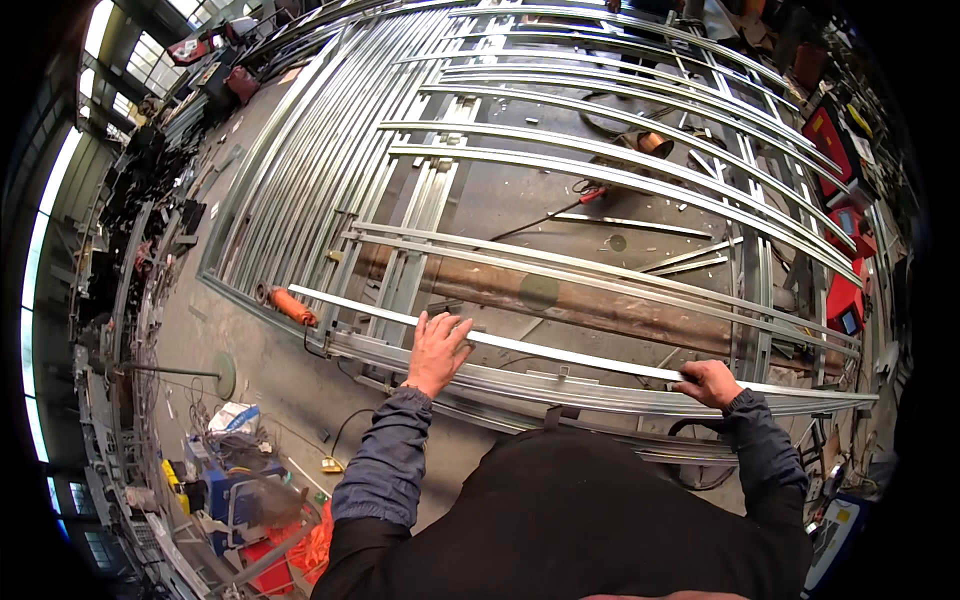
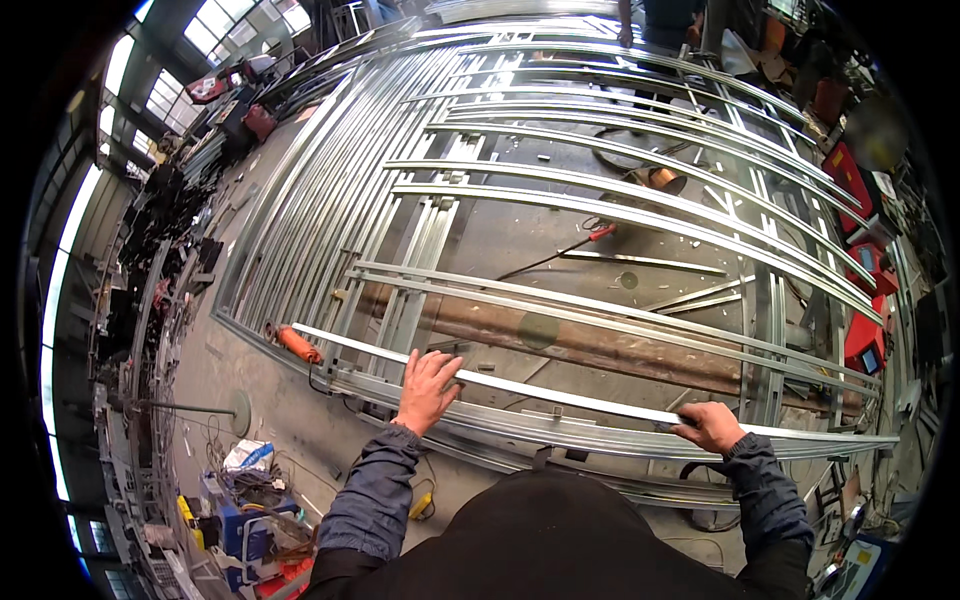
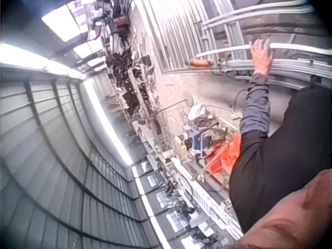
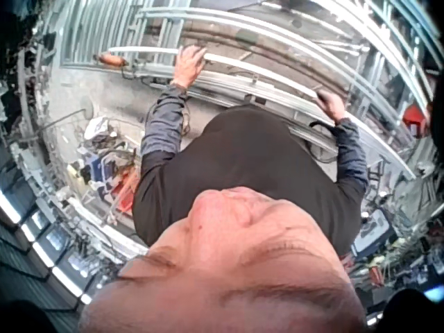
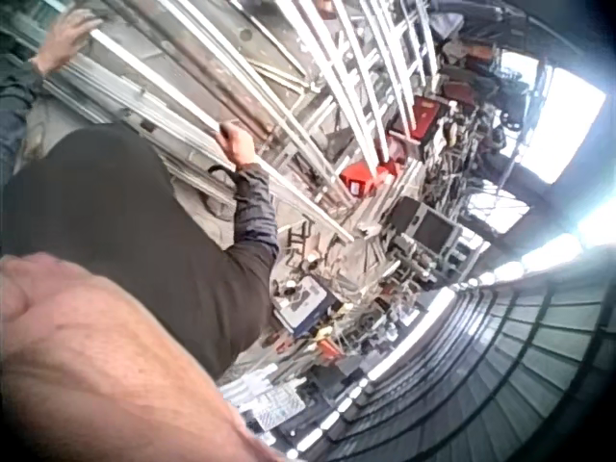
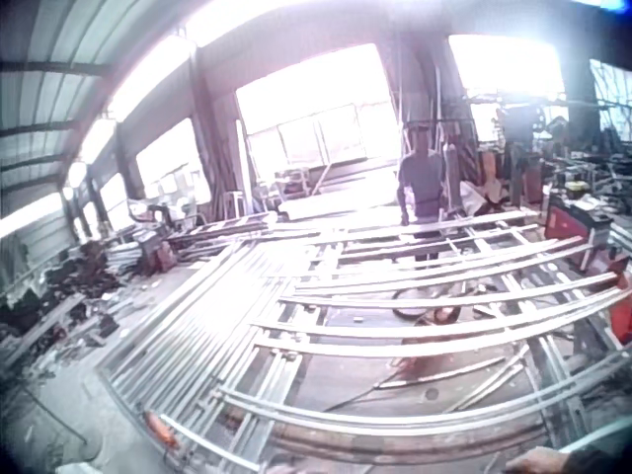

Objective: The person assembles a metal frame by placing long metal bars into a jig and securing them with a pneumatic rivet gun. They repeatedly position bars, align them, and fasten them to the structure.

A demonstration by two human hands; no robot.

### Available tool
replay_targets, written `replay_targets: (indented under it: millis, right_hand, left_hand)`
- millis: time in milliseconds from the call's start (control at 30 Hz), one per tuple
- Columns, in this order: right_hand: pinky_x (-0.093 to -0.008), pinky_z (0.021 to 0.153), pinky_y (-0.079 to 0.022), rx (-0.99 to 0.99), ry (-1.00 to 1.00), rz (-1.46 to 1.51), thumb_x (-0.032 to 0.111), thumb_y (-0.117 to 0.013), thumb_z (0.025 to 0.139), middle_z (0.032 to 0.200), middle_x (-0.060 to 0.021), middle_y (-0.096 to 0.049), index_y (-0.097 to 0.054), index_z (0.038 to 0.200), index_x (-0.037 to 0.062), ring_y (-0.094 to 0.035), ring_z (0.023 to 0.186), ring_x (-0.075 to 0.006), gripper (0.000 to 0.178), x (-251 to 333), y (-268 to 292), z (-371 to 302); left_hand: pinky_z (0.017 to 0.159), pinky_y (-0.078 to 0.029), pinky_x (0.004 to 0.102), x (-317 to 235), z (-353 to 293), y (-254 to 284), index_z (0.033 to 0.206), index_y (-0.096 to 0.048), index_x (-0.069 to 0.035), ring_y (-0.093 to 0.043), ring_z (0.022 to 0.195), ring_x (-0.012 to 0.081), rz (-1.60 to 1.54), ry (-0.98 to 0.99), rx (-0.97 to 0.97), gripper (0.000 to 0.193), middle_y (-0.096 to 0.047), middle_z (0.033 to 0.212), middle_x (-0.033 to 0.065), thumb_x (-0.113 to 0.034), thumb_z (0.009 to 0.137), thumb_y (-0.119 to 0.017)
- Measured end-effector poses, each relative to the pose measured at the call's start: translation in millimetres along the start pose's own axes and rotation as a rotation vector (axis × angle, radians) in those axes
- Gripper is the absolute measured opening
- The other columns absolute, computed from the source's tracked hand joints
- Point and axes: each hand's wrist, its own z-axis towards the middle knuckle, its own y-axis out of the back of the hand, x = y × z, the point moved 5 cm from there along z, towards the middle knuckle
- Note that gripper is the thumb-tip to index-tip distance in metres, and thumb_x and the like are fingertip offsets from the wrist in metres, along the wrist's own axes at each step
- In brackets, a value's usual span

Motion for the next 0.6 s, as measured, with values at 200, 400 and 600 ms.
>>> replay_targets:
  millis: [200, 400, 600]
  right_hand:
    - [-0.0502, 0.074, -0.052, 0.101, -0.029, -0.076, 0.031, -0.070, 0.099, 0.085, -0.0214, -0.066, -0.067, 0.092, 0.0022, -0.066, 0.087, -0.0449, 0.029, 4.8, -21.6, -18.5]
    - [-0.0484, 0.078, -0.054, 0.065, -0.072, -0.080, 0.029, -0.067, 0.100, 0.092, -0.0189, -0.067, -0.070, 0.095, 0.0029, -0.067, 0.090, -0.0423, 0.026, -27.9, -34.8, -36.7]
    - [-0.0484, 0.084, -0.053, -0.014, -0.151, -0.110, 0.028, -0.068, 0.098, 0.092, -0.0170, -0.067, -0.074, 0.097, 0.0022, -0.065, 0.098, -0.0401, 0.026, -63.5, -35.9, -62.2]
  left_hand:
    - [0.109, -0.043, 0.0462, -8.5, -33.1, -11.6, 0.119, -0.074, -0.019, -0.063, 0.106, 0.0226, -0.093, -0.060, -0.007, 0.031, -0.067, 0.104, 0.0001, -0.030, 0.091, -0.079]
    - [0.095, -0.044, 0.0409, -31.3, -41.4, -32.3, 0.119, -0.074, -0.019, -0.062, 0.100, 0.0231, -0.145, -0.045, 0.078, 0.031, -0.066, 0.101, 0.0002, -0.032, 0.092, -0.078]
    - [0.093, -0.045, 0.0402, -64.5, -40.8, -61.4, 0.118, -0.074, -0.018, -0.062, 0.100, 0.0234, -0.218, -0.072, 0.062, 0.026, -0.066, 0.100, 0.0010, -0.033, 0.097, -0.073]
